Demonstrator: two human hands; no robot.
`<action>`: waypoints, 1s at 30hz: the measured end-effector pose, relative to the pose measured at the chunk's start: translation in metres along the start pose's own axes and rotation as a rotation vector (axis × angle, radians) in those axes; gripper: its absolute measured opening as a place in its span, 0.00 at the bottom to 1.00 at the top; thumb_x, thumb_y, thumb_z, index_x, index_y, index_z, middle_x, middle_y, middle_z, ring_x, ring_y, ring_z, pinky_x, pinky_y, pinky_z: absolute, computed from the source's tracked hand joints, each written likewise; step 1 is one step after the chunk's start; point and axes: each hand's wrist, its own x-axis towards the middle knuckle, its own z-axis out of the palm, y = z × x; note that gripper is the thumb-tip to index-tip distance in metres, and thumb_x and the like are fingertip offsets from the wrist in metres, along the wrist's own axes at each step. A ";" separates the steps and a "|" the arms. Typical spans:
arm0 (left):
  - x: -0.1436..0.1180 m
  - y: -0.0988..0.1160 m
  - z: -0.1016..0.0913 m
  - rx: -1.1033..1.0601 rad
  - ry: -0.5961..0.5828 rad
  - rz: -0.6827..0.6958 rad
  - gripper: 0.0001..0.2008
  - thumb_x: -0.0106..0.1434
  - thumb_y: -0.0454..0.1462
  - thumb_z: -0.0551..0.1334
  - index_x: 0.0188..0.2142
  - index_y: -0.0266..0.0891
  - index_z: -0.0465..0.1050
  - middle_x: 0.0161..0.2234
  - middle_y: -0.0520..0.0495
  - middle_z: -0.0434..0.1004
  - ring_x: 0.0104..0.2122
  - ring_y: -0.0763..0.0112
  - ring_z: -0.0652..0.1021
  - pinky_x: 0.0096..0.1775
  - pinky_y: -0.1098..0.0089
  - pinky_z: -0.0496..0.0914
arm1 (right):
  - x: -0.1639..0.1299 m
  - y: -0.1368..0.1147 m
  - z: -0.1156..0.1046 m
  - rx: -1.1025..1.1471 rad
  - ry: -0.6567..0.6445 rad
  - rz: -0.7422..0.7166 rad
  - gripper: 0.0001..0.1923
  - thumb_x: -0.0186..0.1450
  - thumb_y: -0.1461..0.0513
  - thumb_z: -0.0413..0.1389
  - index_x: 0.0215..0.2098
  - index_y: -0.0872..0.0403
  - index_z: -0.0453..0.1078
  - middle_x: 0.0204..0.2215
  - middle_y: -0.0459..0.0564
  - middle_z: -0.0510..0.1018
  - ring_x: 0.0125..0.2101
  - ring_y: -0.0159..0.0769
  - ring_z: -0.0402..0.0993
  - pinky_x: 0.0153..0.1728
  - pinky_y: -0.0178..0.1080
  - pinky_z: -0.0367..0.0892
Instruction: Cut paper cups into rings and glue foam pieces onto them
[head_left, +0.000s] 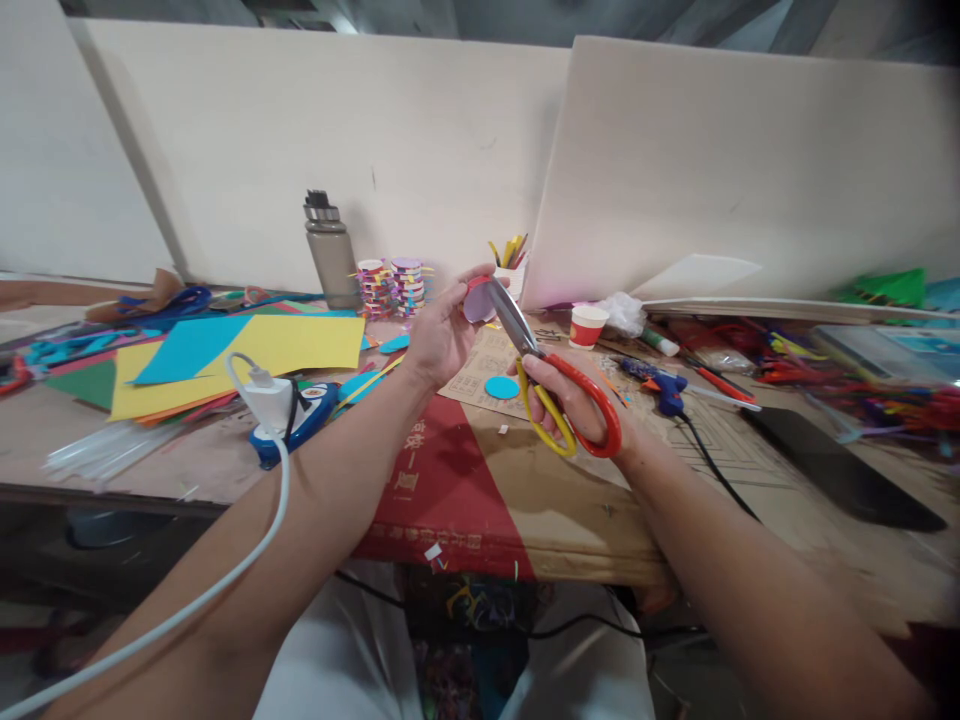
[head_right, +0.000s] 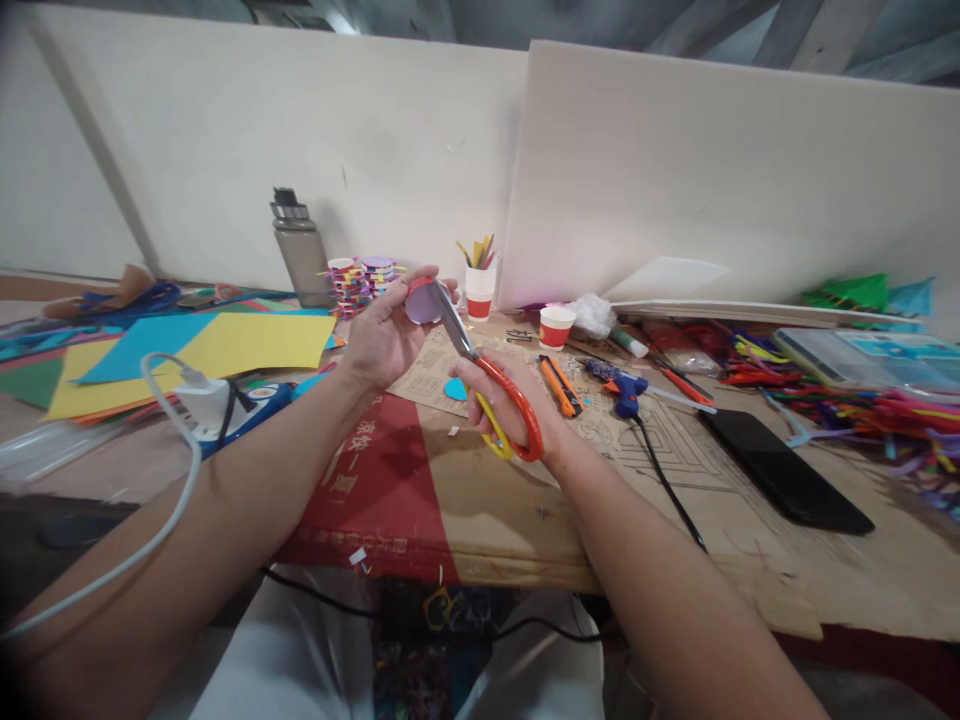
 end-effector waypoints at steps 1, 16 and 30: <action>0.000 0.000 0.000 0.004 0.001 0.000 0.17 0.63 0.42 0.57 0.48 0.39 0.74 0.51 0.41 0.78 0.57 0.55 0.73 0.60 0.54 0.63 | 0.000 0.000 0.000 0.000 0.001 0.003 0.22 0.65 0.43 0.52 0.35 0.53 0.70 0.15 0.42 0.70 0.12 0.27 0.64 0.11 0.29 0.60; 0.001 -0.001 0.000 0.062 0.030 0.019 0.16 0.62 0.41 0.57 0.47 0.40 0.75 0.50 0.42 0.79 0.56 0.57 0.74 0.59 0.55 0.64 | 0.000 0.000 0.000 -0.024 0.005 -0.014 0.21 0.65 0.44 0.52 0.33 0.53 0.70 0.14 0.42 0.70 0.12 0.27 0.64 0.12 0.29 0.59; 0.002 -0.001 -0.004 0.078 0.019 0.059 0.14 0.60 0.40 0.59 0.44 0.39 0.76 0.49 0.42 0.79 0.56 0.58 0.74 0.60 0.56 0.63 | 0.001 0.002 -0.003 -0.058 -0.023 -0.077 0.22 0.65 0.43 0.52 0.31 0.52 0.66 0.14 0.41 0.69 0.12 0.26 0.63 0.12 0.29 0.58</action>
